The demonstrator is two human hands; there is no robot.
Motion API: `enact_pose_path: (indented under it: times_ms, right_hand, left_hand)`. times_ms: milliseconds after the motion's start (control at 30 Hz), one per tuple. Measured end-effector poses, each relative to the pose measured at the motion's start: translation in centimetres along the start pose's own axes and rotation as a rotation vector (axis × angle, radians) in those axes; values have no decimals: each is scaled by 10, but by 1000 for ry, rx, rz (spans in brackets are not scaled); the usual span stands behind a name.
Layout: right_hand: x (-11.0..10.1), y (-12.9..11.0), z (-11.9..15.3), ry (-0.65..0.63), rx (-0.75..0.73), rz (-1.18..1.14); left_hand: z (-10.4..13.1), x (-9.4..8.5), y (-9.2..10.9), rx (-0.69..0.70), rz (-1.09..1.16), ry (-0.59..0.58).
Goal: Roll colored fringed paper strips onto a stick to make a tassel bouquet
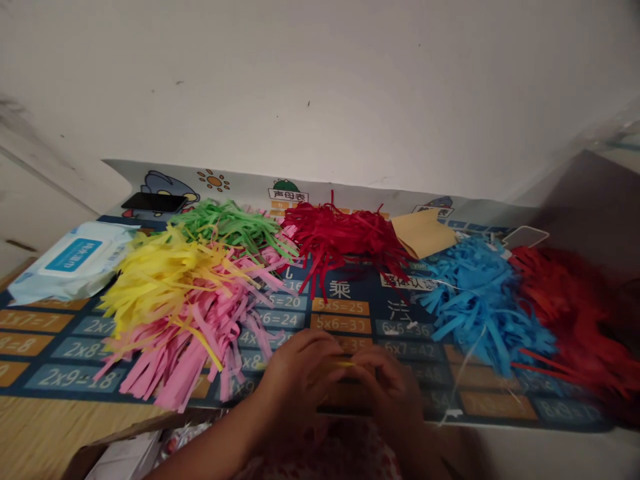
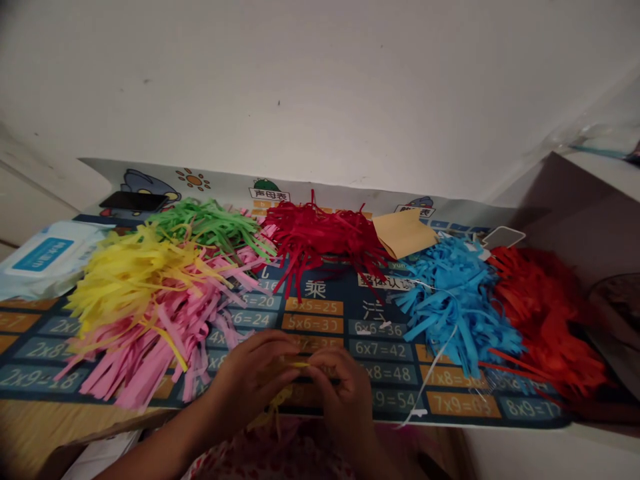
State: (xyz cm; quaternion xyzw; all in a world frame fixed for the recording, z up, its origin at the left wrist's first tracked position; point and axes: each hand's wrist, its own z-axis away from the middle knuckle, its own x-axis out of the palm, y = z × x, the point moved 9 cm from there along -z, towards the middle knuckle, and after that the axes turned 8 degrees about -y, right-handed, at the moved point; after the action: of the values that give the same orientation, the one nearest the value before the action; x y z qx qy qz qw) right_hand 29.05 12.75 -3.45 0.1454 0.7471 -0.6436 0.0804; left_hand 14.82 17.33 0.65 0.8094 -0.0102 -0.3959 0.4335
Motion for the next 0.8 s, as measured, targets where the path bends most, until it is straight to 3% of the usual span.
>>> enact_pose_path:
  times_ms: [133, 433, 567, 667, 733, 800]
  right_hand:
    - [-2, -14, 2, 27, -83, 61]
    - [-6, -17, 3, 35, -105, 118]
    - [0, -17, 7, 66, -105, 154]
    - [-3, -21, 3, 4, -187, 277]
    - [-26, -15, -12, -33, -185, 471]
    - [-79, 5, -38, 54, -41, 796]
  left_hand:
    - [3, 0, 15, 175, -13, 85]
    - [-2, 5, 22, 243, -75, 82]
    - [-7, 18, 11, 157, -111, 46]
    - [-7, 27, -4, 20, -130, -11]
    - [-5, 29, -10, -11, -94, -69]
    - [-2, 28, -14, -11, -3, -117]
